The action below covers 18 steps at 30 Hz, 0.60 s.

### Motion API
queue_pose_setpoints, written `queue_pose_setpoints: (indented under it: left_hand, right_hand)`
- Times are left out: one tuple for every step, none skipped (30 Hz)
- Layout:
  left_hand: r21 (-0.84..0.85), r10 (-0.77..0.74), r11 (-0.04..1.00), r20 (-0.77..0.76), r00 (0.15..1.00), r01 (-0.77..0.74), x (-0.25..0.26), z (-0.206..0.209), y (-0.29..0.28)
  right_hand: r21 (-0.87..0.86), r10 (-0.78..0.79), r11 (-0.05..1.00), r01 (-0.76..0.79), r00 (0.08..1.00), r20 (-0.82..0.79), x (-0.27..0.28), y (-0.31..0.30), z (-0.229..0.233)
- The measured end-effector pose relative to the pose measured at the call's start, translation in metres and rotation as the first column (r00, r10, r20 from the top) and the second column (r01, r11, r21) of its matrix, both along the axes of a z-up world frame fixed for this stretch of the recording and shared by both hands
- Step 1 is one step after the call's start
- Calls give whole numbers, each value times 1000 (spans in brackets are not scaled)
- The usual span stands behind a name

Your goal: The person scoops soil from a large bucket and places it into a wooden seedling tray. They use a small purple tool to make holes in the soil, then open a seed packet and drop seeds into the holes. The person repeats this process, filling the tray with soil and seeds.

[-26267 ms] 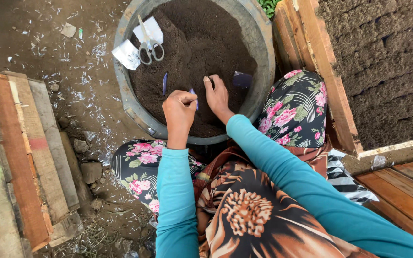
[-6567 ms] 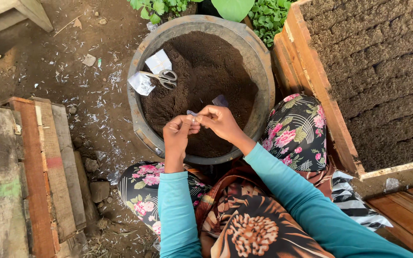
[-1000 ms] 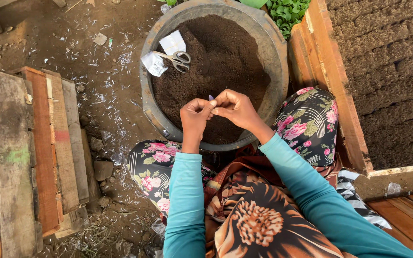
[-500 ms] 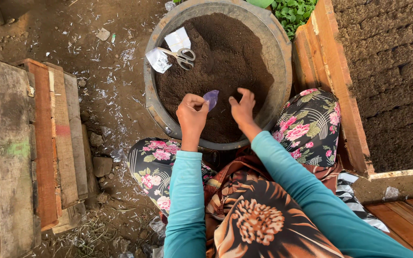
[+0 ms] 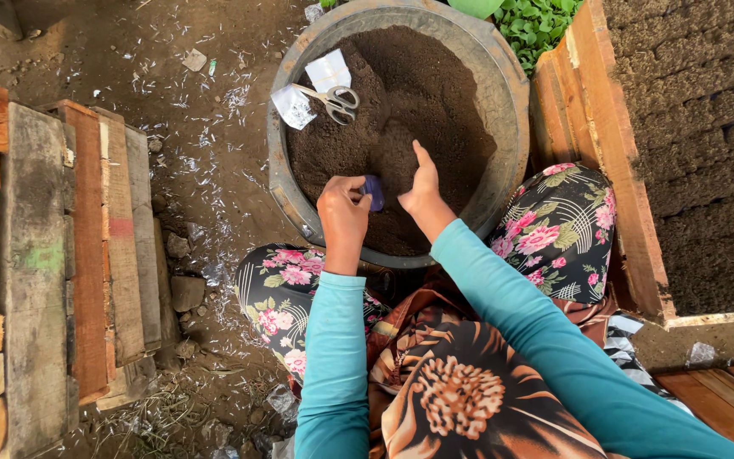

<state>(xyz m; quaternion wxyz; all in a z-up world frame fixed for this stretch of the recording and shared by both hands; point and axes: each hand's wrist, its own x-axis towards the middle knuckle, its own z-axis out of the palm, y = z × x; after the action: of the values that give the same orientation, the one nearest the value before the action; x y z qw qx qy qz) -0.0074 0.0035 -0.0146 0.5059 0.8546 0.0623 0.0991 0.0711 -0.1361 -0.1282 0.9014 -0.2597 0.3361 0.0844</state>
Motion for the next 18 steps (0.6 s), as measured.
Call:
queue_pose_setpoints:
  left_hand:
    - [-4,-3,1000,-2,1000,3,-2,7,-1]
    - [32,-11,999,-11,1000,11,-3,14,-2]
    - [69,-21,997,-19,1000,22,-4,21,-3]
    - [65,-26,997,-20,999,28,-1,16,-5]
    - [91,-44,995,-26,999,47,2,11,-7]
    - [117,-63,991,-32,998,66,6,6,-9]
    - [116,-66,991,-33,997,70,7,5,-12]
    - [149,-74,986,-52,996,81,8,4,-14]
    - [181,-78,979,-71,994,90,8,3,-17]
    - [180,-80,979,-72,994,92,9,-2,-18]
    - [157,-89,982,-122,989,108,10,-7,-19]
    - [134,-98,984,-171,980,122,11,-11,-20]
    - [134,-100,983,-170,980,123,10,-6,-21]
    - [112,-105,985,-197,975,129,9,-1,-23]
    - [91,-110,987,-227,968,133,8,4,-25]
    - [91,-111,987,-228,967,135,9,2,-24]
    - [72,-123,987,-235,964,144,9,0,-23]
    - [53,-135,987,-243,961,152,10,-2,-21]
  right_hand:
    - [-4,-3,1000,3,1000,-2,0,1,23]
    - [53,36,998,-38,999,38,0,3,46]
    - [110,70,991,-78,994,81,1,4,69]
    - [106,65,992,-73,995,79,1,2,71]
    - [119,86,988,-100,990,113,1,2,74]
    - [130,107,983,-126,983,148,0,2,76]
    - [129,103,984,-123,984,147,-5,6,92]
    - [90,115,988,-129,981,154,-10,9,107]
    - [50,128,989,-138,979,161,-16,13,122]
    - [49,126,990,-136,979,159,-13,12,120]
    - [-16,162,987,-162,964,213,-10,12,117]
    - [-83,201,979,-185,944,263,-7,11,115]
    - [-84,199,980,-183,944,264,-7,8,117]
    - [-139,225,971,-192,935,276,-7,5,119]
    - [-193,251,960,-201,926,284,-7,2,121]
    - [-193,249,961,-199,926,283,-10,4,129]
    - [-222,249,956,-193,932,264,-13,6,137]
    - [-251,249,950,-186,937,245,-15,9,144]
